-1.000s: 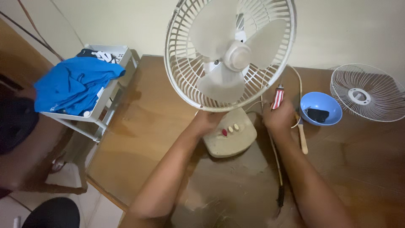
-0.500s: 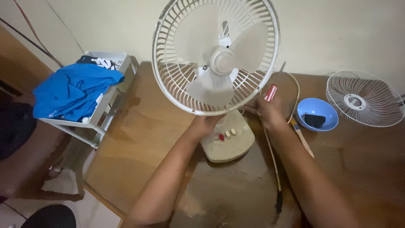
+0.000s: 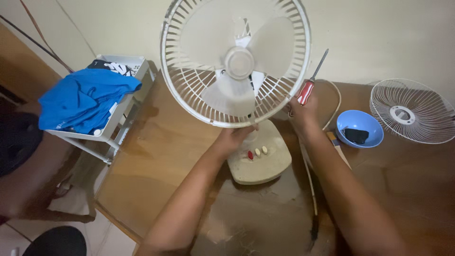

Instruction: The person reassembles a white table fan by attaching the motor housing and securing the front grill. They then use a screwdriver to tighten a screw on the fan's power cord.

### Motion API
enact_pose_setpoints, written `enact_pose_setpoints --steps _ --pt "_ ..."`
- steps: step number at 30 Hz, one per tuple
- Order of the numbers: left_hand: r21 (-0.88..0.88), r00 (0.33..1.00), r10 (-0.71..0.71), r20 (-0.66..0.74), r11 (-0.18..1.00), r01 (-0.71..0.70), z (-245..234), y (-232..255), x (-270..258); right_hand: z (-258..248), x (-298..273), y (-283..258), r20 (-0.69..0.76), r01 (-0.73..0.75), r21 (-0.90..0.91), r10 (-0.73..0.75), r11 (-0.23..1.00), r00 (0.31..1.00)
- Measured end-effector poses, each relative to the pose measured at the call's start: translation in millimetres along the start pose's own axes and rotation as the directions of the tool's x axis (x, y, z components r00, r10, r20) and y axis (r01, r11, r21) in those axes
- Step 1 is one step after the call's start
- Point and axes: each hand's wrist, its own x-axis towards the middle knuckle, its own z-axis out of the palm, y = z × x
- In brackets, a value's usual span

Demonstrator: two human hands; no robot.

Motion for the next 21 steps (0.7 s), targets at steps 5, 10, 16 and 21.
enact_pose_setpoints --steps 5,10,16,21 --pt "0.056 1.000 -0.019 0.023 0.998 0.017 2.1 -1.9 0.8 17.8 10.1 -6.1 -0.018 0.018 0.085 -0.016 0.996 1.000" --pt "0.132 0.992 -0.126 0.018 0.984 0.123 1.9 0.5 3.4 23.2 2.7 -14.2 0.049 0.075 0.291 -0.093 0.954 0.994" --pt "0.074 0.997 0.043 0.067 0.996 -0.048 4.6 4.3 6.7 19.6 4.4 -31.5 -0.084 -0.125 0.327 0.161 0.937 0.983" --pt "0.336 0.987 -0.134 0.094 0.937 0.095 6.5 4.0 12.4 5.1 -16.6 -32.6 -0.065 0.022 0.065 -0.018 0.998 0.998"
